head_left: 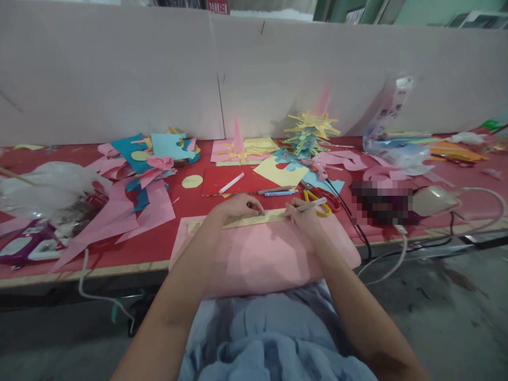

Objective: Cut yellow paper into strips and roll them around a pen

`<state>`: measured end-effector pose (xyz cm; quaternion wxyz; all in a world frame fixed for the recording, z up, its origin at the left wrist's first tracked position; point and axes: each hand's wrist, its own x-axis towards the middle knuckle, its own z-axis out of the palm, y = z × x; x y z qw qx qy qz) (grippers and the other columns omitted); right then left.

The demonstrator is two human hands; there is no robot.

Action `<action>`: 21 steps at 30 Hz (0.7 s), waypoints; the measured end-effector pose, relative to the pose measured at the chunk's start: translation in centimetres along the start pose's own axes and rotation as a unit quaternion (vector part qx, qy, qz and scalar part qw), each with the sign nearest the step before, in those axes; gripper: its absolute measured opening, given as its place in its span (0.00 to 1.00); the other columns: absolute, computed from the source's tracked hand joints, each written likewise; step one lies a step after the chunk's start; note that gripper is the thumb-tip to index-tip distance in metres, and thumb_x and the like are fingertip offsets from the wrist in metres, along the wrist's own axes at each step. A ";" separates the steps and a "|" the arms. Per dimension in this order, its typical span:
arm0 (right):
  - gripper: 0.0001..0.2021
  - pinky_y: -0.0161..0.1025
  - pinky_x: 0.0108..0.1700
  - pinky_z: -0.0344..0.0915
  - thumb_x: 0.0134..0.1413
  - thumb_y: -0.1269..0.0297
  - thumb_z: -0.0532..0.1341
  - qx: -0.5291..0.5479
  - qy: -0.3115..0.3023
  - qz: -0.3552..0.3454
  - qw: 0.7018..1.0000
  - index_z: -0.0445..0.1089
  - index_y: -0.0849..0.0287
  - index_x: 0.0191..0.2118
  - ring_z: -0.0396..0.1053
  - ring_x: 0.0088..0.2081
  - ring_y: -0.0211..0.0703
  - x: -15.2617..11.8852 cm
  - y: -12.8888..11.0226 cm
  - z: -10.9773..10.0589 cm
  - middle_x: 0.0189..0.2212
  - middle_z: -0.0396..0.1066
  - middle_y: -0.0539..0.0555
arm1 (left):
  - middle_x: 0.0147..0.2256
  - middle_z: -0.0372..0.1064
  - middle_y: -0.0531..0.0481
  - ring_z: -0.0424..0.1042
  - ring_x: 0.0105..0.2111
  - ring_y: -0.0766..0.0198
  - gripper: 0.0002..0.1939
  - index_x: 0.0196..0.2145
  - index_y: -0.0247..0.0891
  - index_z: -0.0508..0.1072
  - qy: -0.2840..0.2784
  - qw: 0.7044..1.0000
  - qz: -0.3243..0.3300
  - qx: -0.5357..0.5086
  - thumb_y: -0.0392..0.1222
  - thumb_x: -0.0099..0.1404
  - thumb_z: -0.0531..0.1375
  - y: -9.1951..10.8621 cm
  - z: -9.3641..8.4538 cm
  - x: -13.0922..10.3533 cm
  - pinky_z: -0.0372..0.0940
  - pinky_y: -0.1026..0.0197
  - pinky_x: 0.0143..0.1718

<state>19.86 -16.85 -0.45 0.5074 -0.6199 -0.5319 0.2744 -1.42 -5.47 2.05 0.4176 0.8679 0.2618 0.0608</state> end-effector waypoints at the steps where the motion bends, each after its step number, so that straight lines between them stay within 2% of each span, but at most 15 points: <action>1: 0.16 0.36 0.23 0.53 0.48 0.56 0.59 0.003 0.000 0.004 1.000 0.54 0.54 0.17 0.60 0.18 0.38 0.0 0.0 0.0 0.11 0.57 0.46 | 0.34 0.71 0.50 0.64 0.33 0.65 0.12 0.38 0.39 0.79 0.000 1.000 0.000 0.000 0.41 0.56 0.59 0.0 0.0 0.0 0.56 0.64 0.33; 8: 0.15 0.36 0.24 0.54 0.48 0.57 0.57 -0.013 0.007 0.000 1.000 0.54 0.55 0.17 0.60 0.19 0.37 -0.2 -0.6 0.1 0.12 0.60 0.47 | 0.35 0.72 0.50 0.65 0.35 0.64 0.12 0.38 0.39 0.78 -0.003 1.000 0.003 -0.016 0.40 0.57 0.59 0.0 0.1 0.0 0.56 0.64 0.34; 14: 0.15 0.34 0.21 0.51 0.46 0.60 0.57 -0.015 0.024 0.021 0.999 0.50 0.54 0.17 0.59 0.18 0.36 -0.2 -0.5 0.1 0.10 0.54 0.45 | 0.36 0.72 0.51 0.64 0.34 0.65 0.12 0.38 0.40 0.78 -0.001 1.000 0.001 -0.006 0.41 0.57 0.59 -0.2 0.0 0.0 0.56 0.64 0.33; 21: 0.15 0.34 0.22 0.51 0.45 0.59 0.57 -0.008 0.020 0.020 1.000 0.51 0.55 0.17 0.57 0.18 0.35 -0.3 -0.4 0.1 0.11 0.54 0.44 | 0.35 0.72 0.50 0.64 0.34 0.65 0.12 0.38 0.39 0.78 0.000 1.000 -0.004 -0.009 0.41 0.57 0.60 0.1 0.0 -0.1 0.56 0.64 0.33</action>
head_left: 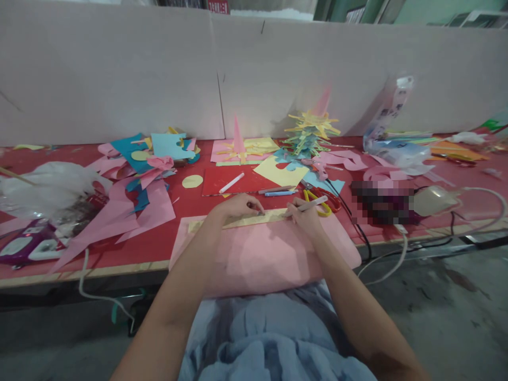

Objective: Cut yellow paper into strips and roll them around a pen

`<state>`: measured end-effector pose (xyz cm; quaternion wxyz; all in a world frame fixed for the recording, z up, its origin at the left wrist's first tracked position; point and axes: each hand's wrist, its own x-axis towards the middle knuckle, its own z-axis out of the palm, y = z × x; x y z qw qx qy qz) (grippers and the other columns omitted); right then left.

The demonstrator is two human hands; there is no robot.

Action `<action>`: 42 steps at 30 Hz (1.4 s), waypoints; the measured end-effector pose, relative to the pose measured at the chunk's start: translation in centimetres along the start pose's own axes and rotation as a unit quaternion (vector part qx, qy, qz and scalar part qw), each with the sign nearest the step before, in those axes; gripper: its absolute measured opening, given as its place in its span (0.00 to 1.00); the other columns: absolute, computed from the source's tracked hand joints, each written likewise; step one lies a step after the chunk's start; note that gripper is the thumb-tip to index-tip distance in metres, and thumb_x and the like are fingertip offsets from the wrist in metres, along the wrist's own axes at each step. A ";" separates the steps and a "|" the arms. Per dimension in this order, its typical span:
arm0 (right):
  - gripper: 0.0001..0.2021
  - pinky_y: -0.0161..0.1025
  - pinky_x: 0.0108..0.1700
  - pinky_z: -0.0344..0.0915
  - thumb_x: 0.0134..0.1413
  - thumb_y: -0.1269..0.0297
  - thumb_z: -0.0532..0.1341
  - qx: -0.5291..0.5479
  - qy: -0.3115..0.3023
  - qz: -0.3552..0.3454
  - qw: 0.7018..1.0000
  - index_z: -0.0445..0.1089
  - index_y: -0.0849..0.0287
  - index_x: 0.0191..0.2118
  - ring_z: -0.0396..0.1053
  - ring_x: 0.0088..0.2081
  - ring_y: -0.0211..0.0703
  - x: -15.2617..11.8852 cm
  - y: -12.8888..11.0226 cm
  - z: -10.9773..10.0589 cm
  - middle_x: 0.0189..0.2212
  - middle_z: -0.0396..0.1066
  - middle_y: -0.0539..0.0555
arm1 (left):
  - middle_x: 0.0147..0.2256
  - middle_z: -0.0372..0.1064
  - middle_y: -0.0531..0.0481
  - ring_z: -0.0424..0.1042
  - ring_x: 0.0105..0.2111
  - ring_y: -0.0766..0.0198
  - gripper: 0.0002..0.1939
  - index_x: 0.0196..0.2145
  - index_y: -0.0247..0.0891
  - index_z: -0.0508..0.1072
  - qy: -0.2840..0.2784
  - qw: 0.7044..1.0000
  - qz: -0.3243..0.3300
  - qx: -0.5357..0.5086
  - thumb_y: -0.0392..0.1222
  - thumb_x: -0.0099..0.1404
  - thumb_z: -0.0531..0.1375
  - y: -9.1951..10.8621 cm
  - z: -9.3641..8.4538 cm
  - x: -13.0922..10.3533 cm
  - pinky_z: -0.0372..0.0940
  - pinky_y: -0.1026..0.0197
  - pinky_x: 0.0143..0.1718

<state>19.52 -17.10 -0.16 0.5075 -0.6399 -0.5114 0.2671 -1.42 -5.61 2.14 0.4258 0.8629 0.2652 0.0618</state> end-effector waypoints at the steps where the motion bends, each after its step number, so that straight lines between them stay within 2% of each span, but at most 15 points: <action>1: 0.15 0.34 0.22 0.51 0.46 0.60 0.57 -0.003 -0.001 -0.001 1.000 0.51 0.55 0.17 0.56 0.18 0.35 -0.1 -0.1 0.0 0.11 0.54 0.44 | 0.35 0.72 0.50 0.64 0.33 0.65 0.12 0.38 0.39 0.78 0.001 1.000 -0.001 -0.001 0.41 0.57 0.60 0.0 0.0 0.0 0.56 0.64 0.33; 8: 0.14 0.34 0.20 0.45 0.43 0.64 0.56 -0.030 0.030 -0.018 0.999 0.48 0.55 0.17 0.48 0.18 0.32 -0.6 -0.6 0.4 0.13 0.49 0.43 | 0.35 0.72 0.50 0.65 0.34 0.64 0.12 0.38 0.39 0.78 0.001 1.000 0.001 0.000 0.42 0.57 0.60 0.0 0.0 0.0 0.56 0.64 0.33; 13: 0.13 0.36 0.21 0.52 0.45 0.60 0.56 -0.016 0.010 0.006 1.000 0.53 0.55 0.17 0.57 0.18 0.35 -0.1 -0.6 0.0 0.12 0.59 0.46 | 0.36 0.73 0.50 0.66 0.35 0.64 0.12 0.37 0.39 0.78 -0.002 1.000 -0.001 -0.006 0.40 0.57 0.59 0.1 0.0 0.0 0.57 0.64 0.34; 19: 0.14 0.36 0.21 0.53 0.46 0.59 0.56 -0.006 0.019 0.021 1.000 0.51 0.54 0.18 0.61 0.19 0.39 0.1 -0.2 -0.1 0.11 0.58 0.46 | 0.37 0.73 0.51 0.66 0.36 0.65 0.12 0.37 0.40 0.78 -0.003 1.000 0.009 -0.018 0.39 0.56 0.59 0.1 0.0 -0.1 0.58 0.64 0.36; 23: 0.16 0.37 0.22 0.54 0.48 0.55 0.56 -0.015 0.017 -0.006 1.000 0.52 0.54 0.18 0.59 0.18 0.38 0.0 -0.3 -0.1 0.11 0.60 0.47 | 0.38 0.73 0.50 0.66 0.36 0.64 0.12 0.37 0.40 0.78 -0.001 1.000 0.003 -0.008 0.40 0.56 0.59 0.1 0.0 0.0 0.57 0.64 0.36; 28: 0.14 0.36 0.20 0.51 0.44 0.61 0.57 0.002 0.018 0.017 1.000 0.52 0.54 0.17 0.59 0.18 0.37 0.2 0.0 -0.1 0.11 0.58 0.46 | 0.37 0.73 0.50 0.66 0.36 0.64 0.12 0.38 0.39 0.78 -0.005 1.000 0.004 -0.002 0.40 0.57 0.59 0.1 -0.1 0.0 0.57 0.63 0.36; 32: 0.13 0.36 0.20 0.53 0.44 0.61 0.56 0.005 0.010 0.013 1.000 0.53 0.54 0.17 0.61 0.19 0.39 0.2 0.1 -0.1 0.10 0.57 0.46 | 0.37 0.73 0.50 0.65 0.35 0.64 0.12 0.38 0.39 0.78 -0.004 1.000 -0.004 -0.007 0.39 0.57 0.59 0.4 -0.1 -0.2 0.57 0.63 0.35; 36: 0.11 0.35 0.19 0.51 0.42 0.63 0.55 -0.014 0.032 0.019 0.999 0.52 0.54 0.17 0.60 0.18 0.38 0.2 0.0 -0.2 0.11 0.59 0.46 | 0.36 0.73 0.50 0.65 0.35 0.65 0.12 0.38 0.39 0.78 -0.004 1.000 -0.005 -0.010 0.39 0.56 0.59 0.4 -0.1 -0.2 0.57 0.64 0.35; 39: 0.12 0.35 0.20 0.53 0.44 0.62 0.55 -0.021 0.030 0.012 0.999 0.53 0.54 0.17 0.61 0.19 0.38 0.1 0.1 -0.2 0.12 0.62 0.47 | 0.37 0.73 0.50 0.65 0.35 0.64 0.12 0.38 0.39 0.78 -0.005 1.000 -0.003 -0.004 0.40 0.57 0.59 0.3 -0.1 -0.1 0.57 0.64 0.35; 42: 0.12 0.35 0.21 0.54 0.46 0.61 0.55 -0.018 0.040 0.003 0.999 0.53 0.54 0.18 0.61 0.19 0.38 0.2 0.3 -0.1 0.12 0.60 0.46 | 0.38 0.73 0.50 0.66 0.37 0.63 0.12 0.38 0.39 0.78 -0.003 1.000 0.003 -0.013 0.40 0.57 0.59 0.2 -0.1 -0.1 0.58 0.64 0.36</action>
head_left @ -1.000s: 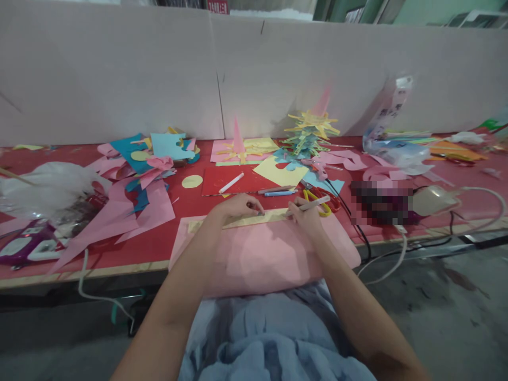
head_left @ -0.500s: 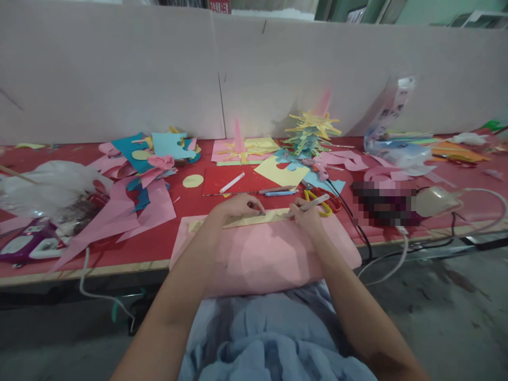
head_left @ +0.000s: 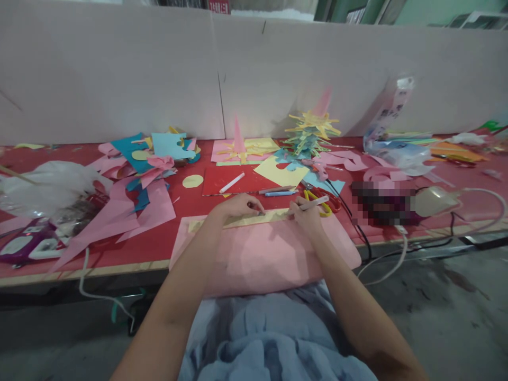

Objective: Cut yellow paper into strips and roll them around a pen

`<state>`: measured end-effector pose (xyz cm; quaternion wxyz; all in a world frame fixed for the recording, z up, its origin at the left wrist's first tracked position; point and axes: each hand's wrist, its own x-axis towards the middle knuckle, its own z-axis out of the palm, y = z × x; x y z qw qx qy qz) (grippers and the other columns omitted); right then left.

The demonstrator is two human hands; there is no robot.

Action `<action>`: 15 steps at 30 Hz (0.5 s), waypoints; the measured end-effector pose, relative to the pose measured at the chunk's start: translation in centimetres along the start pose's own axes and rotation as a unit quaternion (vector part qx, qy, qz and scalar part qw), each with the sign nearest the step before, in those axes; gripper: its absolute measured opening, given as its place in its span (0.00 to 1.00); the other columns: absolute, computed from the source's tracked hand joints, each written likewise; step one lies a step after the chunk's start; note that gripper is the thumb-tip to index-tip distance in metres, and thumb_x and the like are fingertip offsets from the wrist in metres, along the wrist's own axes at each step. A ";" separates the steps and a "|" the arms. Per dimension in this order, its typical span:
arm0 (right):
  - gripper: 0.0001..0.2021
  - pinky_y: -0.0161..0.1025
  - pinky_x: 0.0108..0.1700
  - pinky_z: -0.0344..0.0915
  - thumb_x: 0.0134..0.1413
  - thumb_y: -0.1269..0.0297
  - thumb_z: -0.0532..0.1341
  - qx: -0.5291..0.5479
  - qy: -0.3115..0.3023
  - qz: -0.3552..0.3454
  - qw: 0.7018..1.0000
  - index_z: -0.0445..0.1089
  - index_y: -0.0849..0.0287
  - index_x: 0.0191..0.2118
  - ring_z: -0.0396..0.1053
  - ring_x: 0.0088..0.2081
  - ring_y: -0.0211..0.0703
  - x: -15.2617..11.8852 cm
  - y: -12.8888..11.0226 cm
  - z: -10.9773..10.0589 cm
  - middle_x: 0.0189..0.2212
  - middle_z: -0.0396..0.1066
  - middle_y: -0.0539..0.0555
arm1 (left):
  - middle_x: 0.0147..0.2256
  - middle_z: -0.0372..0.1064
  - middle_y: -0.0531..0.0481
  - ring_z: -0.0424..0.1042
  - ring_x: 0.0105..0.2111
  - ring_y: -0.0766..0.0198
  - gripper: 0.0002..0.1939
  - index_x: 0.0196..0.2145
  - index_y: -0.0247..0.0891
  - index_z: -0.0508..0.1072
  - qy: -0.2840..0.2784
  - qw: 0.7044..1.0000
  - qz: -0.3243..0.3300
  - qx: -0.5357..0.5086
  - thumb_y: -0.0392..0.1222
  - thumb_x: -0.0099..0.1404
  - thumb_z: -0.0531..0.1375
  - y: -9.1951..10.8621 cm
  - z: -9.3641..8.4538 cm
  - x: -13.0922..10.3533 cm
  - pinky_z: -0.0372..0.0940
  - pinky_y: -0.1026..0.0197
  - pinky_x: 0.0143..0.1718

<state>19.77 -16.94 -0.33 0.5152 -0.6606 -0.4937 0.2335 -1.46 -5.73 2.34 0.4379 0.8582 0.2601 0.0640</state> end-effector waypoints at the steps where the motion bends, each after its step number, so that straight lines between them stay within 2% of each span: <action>1: 0.12 0.35 0.21 0.54 0.45 0.61 0.55 0.001 0.004 0.000 1.000 0.53 0.54 0.18 0.61 0.19 0.38 0.0 0.1 0.0 0.12 0.59 0.46 | 0.38 0.73 0.50 0.66 0.37 0.63 0.12 0.38 0.39 0.78 0.001 1.000 0.002 -0.005 0.40 0.57 0.59 0.0 0.0 0.0 0.58 0.64 0.36; 5: 0.13 0.35 0.20 0.54 0.44 0.61 0.56 0.008 -0.009 0.006 1.000 0.51 0.54 0.18 0.61 0.18 0.38 0.1 0.0 0.1 0.12 0.57 0.46 | 0.37 0.74 0.50 0.67 0.37 0.64 0.11 0.37 0.39 0.78 0.001 1.000 0.000 -0.011 0.38 0.57 0.59 0.2 0.0 -0.1 0.58 0.64 0.37; 9: 0.13 0.35 0.19 0.55 0.45 0.58 0.56 0.013 -0.002 0.007 1.000 0.52 0.54 0.19 0.63 0.19 0.39 0.1 -0.1 0.1 0.12 0.59 0.46 | 0.37 0.73 0.50 0.66 0.37 0.64 0.11 0.37 0.40 0.78 0.003 1.000 -0.006 0.001 0.39 0.57 0.59 0.2 0.0 -0.1 0.58 0.64 0.36; 15: 0.11 0.35 0.19 0.55 0.43 0.64 0.55 0.008 -0.002 0.012 1.000 0.52 0.54 0.18 0.65 0.20 0.40 0.2 0.3 0.0 0.12 0.59 0.46 | 0.37 0.73 0.50 0.65 0.35 0.64 0.12 0.38 0.40 0.78 -0.002 1.000 0.003 -0.001 0.39 0.57 0.59 -0.1 0.0 0.0 0.57 0.64 0.35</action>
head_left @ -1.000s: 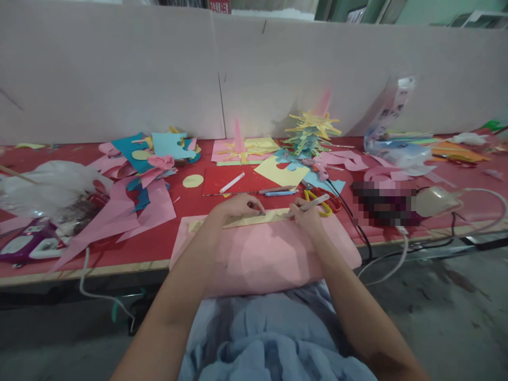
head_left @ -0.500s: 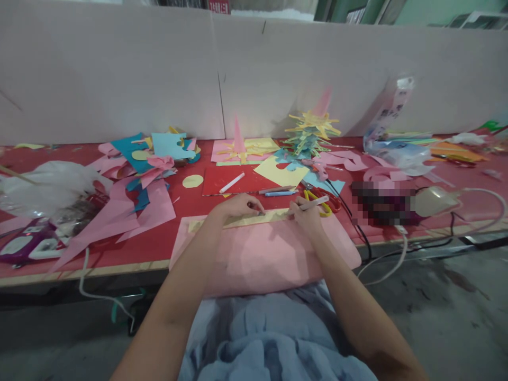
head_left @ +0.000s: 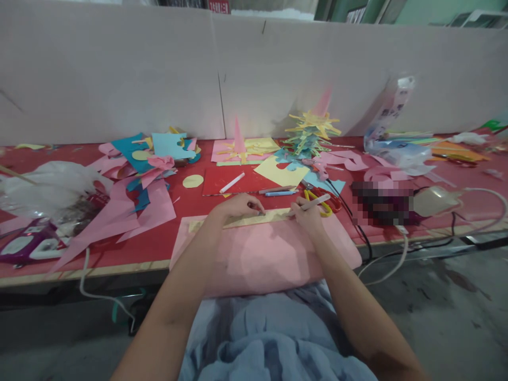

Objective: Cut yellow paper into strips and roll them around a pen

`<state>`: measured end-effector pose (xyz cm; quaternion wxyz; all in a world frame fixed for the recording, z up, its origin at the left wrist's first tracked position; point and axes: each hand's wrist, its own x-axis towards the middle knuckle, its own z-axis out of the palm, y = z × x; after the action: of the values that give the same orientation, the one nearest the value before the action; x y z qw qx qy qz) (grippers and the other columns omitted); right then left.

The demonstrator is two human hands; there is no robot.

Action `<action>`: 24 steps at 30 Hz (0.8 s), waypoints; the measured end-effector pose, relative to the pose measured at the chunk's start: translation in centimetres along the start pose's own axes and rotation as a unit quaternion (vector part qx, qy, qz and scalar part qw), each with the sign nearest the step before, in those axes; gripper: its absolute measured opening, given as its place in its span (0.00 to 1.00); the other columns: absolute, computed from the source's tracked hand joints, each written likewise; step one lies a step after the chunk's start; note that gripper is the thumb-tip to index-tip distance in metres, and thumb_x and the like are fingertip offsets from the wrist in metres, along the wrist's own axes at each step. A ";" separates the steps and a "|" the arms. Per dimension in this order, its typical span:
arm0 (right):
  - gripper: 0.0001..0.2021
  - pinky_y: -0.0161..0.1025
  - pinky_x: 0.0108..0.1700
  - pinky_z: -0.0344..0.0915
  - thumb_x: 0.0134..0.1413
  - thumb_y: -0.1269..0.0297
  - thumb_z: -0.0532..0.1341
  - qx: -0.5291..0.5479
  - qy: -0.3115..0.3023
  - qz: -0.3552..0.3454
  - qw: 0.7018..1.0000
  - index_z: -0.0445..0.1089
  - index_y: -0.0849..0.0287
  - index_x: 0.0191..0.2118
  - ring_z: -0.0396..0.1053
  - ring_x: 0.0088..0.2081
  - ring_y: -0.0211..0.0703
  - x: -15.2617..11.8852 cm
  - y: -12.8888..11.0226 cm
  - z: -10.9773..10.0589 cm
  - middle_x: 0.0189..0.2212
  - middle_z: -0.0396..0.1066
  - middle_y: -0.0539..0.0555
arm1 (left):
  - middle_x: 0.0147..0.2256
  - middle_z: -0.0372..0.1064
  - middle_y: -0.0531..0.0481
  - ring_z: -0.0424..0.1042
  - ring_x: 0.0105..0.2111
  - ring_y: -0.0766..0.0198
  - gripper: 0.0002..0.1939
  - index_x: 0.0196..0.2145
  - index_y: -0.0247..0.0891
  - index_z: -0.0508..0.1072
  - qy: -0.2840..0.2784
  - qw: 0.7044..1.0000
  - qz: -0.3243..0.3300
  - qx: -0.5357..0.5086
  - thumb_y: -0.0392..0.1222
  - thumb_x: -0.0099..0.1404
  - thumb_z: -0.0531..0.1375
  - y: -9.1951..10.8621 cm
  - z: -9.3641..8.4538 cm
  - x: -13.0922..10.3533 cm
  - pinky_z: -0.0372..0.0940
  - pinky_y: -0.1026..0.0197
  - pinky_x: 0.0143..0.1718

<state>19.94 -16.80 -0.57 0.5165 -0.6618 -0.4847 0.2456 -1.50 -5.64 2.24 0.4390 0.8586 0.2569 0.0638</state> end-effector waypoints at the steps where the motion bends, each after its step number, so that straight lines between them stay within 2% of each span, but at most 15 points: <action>1: 0.10 0.35 0.20 0.56 0.43 0.64 0.55 -0.002 0.003 -0.002 1.000 0.52 0.54 0.18 0.65 0.20 0.40 0.0 0.1 0.0 0.13 0.60 0.46 | 0.36 0.73 0.50 0.65 0.35 0.64 0.12 0.37 0.40 0.78 0.001 1.000 0.001 0.002 0.40 0.57 0.59 0.0 0.0 0.0 0.57 0.64 0.35; 6: 0.11 0.34 0.20 0.59 0.45 0.61 0.56 0.032 0.020 0.015 0.999 0.53 0.54 0.20 0.66 0.19 0.40 0.1 0.3 -0.1 0.13 0.60 0.45 | 0.35 0.72 0.50 0.64 0.33 0.65 0.12 0.38 0.40 0.78 0.001 1.000 -0.007 0.018 0.42 0.57 0.59 -0.1 0.0 0.1 0.56 0.64 0.33; 9: 0.13 0.33 0.19 0.57 0.46 0.59 0.57 0.008 0.024 0.000 1.000 0.53 0.54 0.20 0.66 0.19 0.40 0.1 0.5 0.0 0.12 0.58 0.45 | 0.35 0.72 0.50 0.64 0.33 0.65 0.12 0.38 0.40 0.78 0.003 1.000 -0.009 0.012 0.41 0.57 0.59 0.0 0.0 0.0 0.56 0.64 0.33; 15: 0.12 0.34 0.20 0.60 0.47 0.60 0.56 0.002 0.035 -0.010 0.999 0.53 0.54 0.20 0.63 0.20 0.38 0.2 0.8 0.1 0.15 0.58 0.46 | 0.36 0.73 0.50 0.64 0.34 0.65 0.11 0.37 0.40 0.78 0.002 1.000 -0.002 0.003 0.40 0.57 0.59 -0.1 0.0 0.1 0.56 0.64 0.35; 18: 0.11 0.34 0.20 0.60 0.45 0.63 0.56 -0.006 0.021 -0.008 1.000 0.53 0.54 0.19 0.64 0.21 0.39 0.0 0.6 0.1 0.14 0.57 0.46 | 0.36 0.73 0.50 0.64 0.34 0.65 0.12 0.38 0.40 0.78 0.003 1.000 0.002 0.009 0.40 0.57 0.59 -0.2 0.1 0.2 0.56 0.64 0.34; 24: 0.11 0.34 0.21 0.63 0.46 0.64 0.55 0.003 0.036 -0.004 0.999 0.52 0.54 0.19 0.66 0.21 0.39 -0.3 0.0 0.1 0.15 0.57 0.46 | 0.36 0.72 0.50 0.64 0.34 0.65 0.11 0.37 0.40 0.78 0.004 1.000 -0.003 0.010 0.40 0.57 0.59 0.0 0.0 0.1 0.56 0.64 0.34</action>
<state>19.74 -16.97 -0.68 0.5362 -0.6667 -0.4682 0.2208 -1.45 -5.61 2.20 0.4298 0.8619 0.2617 0.0631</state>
